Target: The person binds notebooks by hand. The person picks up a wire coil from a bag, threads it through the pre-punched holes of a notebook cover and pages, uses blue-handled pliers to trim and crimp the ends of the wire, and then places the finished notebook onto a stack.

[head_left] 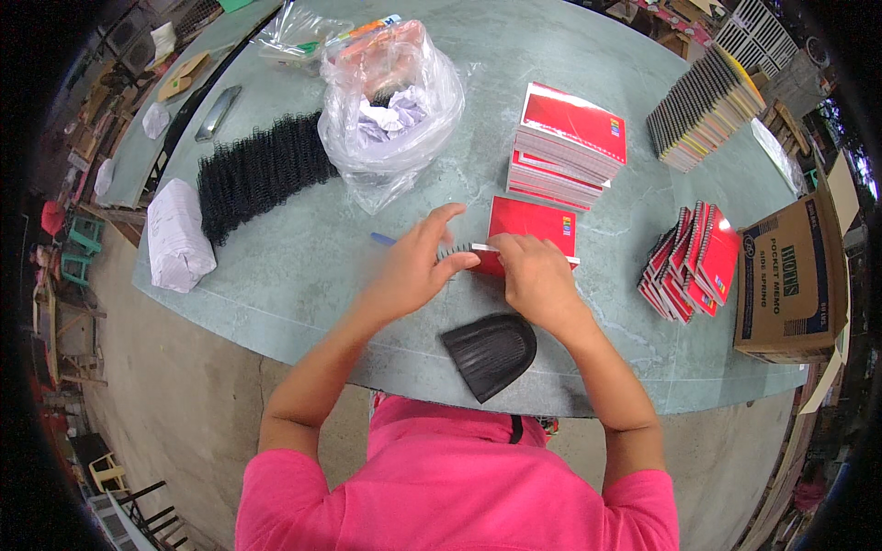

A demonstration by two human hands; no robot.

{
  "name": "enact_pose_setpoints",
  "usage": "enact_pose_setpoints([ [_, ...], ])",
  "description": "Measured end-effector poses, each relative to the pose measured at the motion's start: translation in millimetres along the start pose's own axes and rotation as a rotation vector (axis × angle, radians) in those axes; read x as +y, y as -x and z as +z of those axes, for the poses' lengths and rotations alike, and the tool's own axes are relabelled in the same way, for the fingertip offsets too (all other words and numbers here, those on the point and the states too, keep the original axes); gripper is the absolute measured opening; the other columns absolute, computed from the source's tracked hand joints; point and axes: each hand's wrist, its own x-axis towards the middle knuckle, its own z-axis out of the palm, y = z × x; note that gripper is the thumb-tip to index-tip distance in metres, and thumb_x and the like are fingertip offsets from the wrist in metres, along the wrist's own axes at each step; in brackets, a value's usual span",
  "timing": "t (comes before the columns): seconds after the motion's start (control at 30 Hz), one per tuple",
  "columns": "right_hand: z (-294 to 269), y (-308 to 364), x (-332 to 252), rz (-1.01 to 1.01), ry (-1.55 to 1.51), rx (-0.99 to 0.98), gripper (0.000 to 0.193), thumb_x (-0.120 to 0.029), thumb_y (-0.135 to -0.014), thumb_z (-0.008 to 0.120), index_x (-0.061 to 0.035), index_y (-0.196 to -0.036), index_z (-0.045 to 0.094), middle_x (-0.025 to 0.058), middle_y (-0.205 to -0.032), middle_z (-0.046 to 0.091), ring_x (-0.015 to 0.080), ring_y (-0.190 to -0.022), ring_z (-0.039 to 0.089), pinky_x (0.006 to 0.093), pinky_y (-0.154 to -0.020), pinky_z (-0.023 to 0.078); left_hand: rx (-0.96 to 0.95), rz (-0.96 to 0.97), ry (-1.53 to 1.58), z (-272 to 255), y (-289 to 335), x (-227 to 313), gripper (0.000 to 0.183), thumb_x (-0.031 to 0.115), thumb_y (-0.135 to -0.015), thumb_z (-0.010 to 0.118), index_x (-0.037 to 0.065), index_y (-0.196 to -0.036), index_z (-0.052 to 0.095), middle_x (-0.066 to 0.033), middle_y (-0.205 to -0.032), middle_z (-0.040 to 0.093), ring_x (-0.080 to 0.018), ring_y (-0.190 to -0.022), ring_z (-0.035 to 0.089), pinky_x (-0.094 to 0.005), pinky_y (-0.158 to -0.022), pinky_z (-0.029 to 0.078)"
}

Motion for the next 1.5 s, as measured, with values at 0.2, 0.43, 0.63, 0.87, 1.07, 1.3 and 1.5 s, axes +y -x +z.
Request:
enact_pose_setpoints([
  [0.2,21.8,-8.1,-8.4,0.001,-0.045,0.129,0.012,-0.016,-0.078,0.063,-0.0097,-0.088,0.061,0.0077,-0.081,0.062,0.0273,-0.077,0.059,0.0392,-0.068,0.042,-0.146,-0.007,-0.062,-18.8,1.0,2.3,0.021,0.013,-0.078,0.066,0.003,-0.095,0.058,-0.0137,-0.099,0.058,-0.0294,-0.087,0.057,-0.0394,-0.069,0.044],
  [0.43,21.6,-2.0,-14.8,0.013,-0.128,0.255,0.028,-0.018,-0.076,0.064,-0.0089,-0.102,0.058,0.0087,-0.087,0.060,0.0278,-0.077,0.058,0.0388,-0.067,0.042,-0.228,-0.068,-0.086,-27.4,4.1,-5.8,0.028,0.016,-0.077,0.070,0.003,-0.100,0.060,-0.0110,-0.087,0.058,-0.0247,-0.072,0.056,-0.0346,-0.065,0.045],
  [0.63,13.1,-4.5,-7.1,-0.015,-0.134,0.170,0.017,-0.022,-0.080,0.063,-0.0099,-0.091,0.061,0.0054,-0.081,0.061,0.0240,-0.075,0.058,0.0367,-0.066,0.042,-0.300,-0.125,0.034,-28.6,1.6,-7.5,0.025,0.018,-0.081,0.067,0.002,-0.099,0.060,-0.0106,-0.081,0.058,-0.0252,-0.070,0.057,-0.0345,-0.065,0.045],
  [0.87,12.5,-6.3,-5.2,0.000,-0.323,0.145,0.019,-0.012,-0.078,0.066,-0.0068,-0.094,0.057,0.0105,-0.081,0.058,0.0293,-0.079,0.058,0.0392,-0.066,0.044,-0.353,-0.239,0.085,-29.9,-1.6,-0.6,0.017,0.017,-0.083,0.062,0.002,-0.091,0.061,-0.0143,-0.086,0.060,-0.0304,-0.080,0.057,-0.0367,-0.070,0.044],
  [1.07,8.1,-4.1,-1.5,-0.002,-0.464,0.119,0.023,-0.005,-0.075,0.064,-0.0038,-0.096,0.053,0.0154,-0.091,0.053,0.0355,-0.084,0.055,0.0435,-0.073,0.045,0.049,0.273,-0.430,-3.8,10.3,12.0,0.018,0.020,-0.082,0.063,0.004,-0.092,0.061,-0.0128,-0.089,0.059,-0.0339,-0.086,0.055,-0.0413,-0.073,0.044],
  [1.3,-22.3,18.0,27.0,0.299,-0.347,-0.093,0.023,-0.003,-0.070,0.068,-0.0027,-0.093,0.063,0.0115,-0.084,0.064,0.0290,-0.081,0.062,0.0377,-0.072,0.049,-0.492,0.058,-0.145,24.2,45.5,35.6,0.045,0.020,-0.082,0.063,0.008,-0.124,0.052,-0.0162,-0.098,0.055,-0.0345,-0.088,0.054,-0.0415,-0.078,0.044],
  [1.5,1.3,44.6,40.2,0.588,-0.872,0.174,0.014,-0.003,-0.072,0.071,-0.0025,-0.086,0.069,0.0067,-0.081,0.069,0.0100,-0.076,0.063,0.0256,-0.070,0.048,0.053,0.085,-0.451,-10.7,6.3,35.5,0.041,0.013,-0.081,0.061,0.008,-0.121,0.053,-0.0162,-0.100,0.056,-0.0337,-0.090,0.054,-0.0389,-0.082,0.044],
])
